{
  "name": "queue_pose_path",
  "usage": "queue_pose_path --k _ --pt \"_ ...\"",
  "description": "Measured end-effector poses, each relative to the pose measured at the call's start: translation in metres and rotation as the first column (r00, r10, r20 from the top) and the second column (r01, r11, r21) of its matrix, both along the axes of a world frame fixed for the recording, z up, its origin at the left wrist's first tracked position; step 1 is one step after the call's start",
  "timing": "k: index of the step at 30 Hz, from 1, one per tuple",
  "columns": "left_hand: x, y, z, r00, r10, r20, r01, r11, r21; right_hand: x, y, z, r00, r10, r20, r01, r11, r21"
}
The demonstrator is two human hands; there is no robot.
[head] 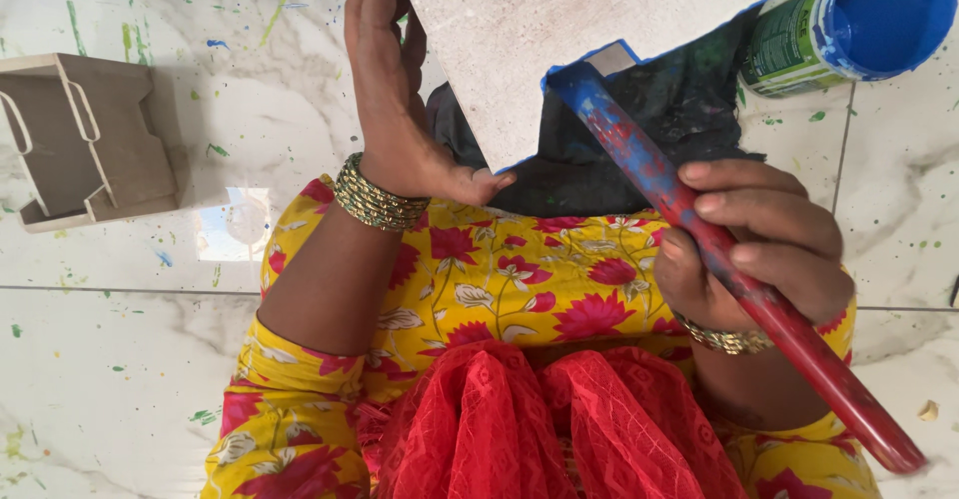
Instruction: The person sits on the floor and paints unfinished wooden organizer pieces blue using a long-handled paintbrush, dipping the brush into an open paint can and applying paint to the edges and surfaces of each piece, with several already painted blue pieces stacked nearby.
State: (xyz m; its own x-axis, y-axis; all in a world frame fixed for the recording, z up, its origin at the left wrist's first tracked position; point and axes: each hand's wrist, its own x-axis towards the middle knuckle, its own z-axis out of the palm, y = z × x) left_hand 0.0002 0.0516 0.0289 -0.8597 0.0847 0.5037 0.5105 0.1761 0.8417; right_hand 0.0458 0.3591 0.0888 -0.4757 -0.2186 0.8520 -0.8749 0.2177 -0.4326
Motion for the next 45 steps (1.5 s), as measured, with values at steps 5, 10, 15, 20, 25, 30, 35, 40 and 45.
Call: queue_pose_path --k 5,10,15,20,25,30,35,40,45 --pt "-0.004 -0.005 0.001 0.999 -0.003 -0.045 0.003 1.0 0.01 0.013 0.016 0.024 0.999 0.04 0.022 -0.042 0.993 0.112" --pt "-0.008 -0.005 0.001 0.997 -0.019 -0.072 0.022 0.999 0.046 0.041 0.011 0.041 0.98 -0.189 0.057 0.186 0.981 0.047" --pt "-0.002 -0.004 0.002 1.0 -0.006 -0.022 0.006 1.0 0.001 0.019 0.006 0.025 0.992 -0.108 -0.072 0.105 0.993 -0.049" --pt "-0.003 -0.002 0.002 0.999 0.016 -0.03 -0.017 1.0 -0.022 0.002 0.01 0.002 1.0 0.009 0.003 -0.009 0.998 0.059" --pt "-0.002 -0.003 0.001 0.999 0.031 -0.019 -0.032 0.998 -0.058 0.02 0.024 0.018 0.997 -0.034 0.065 0.031 0.998 0.049" --pt "-0.004 -0.003 0.0 0.999 0.006 -0.041 -0.008 0.999 -0.048 0.029 0.027 0.028 0.988 -0.151 -0.04 0.154 0.985 0.078" --pt "-0.002 -0.001 -0.001 1.0 0.023 -0.016 -0.024 0.999 -0.042 0.016 0.014 0.007 0.996 -0.067 0.06 0.067 0.998 -0.007" --pt "-0.005 -0.001 -0.004 0.999 0.03 -0.036 -0.031 0.999 -0.021 0.017 0.014 0.012 0.977 -0.04 0.208 0.03 0.998 0.048" --pt "-0.008 -0.004 -0.006 0.996 0.071 -0.048 -0.073 0.997 -0.035 0.037 0.027 0.033 0.972 -0.099 0.211 0.09 0.995 0.05"
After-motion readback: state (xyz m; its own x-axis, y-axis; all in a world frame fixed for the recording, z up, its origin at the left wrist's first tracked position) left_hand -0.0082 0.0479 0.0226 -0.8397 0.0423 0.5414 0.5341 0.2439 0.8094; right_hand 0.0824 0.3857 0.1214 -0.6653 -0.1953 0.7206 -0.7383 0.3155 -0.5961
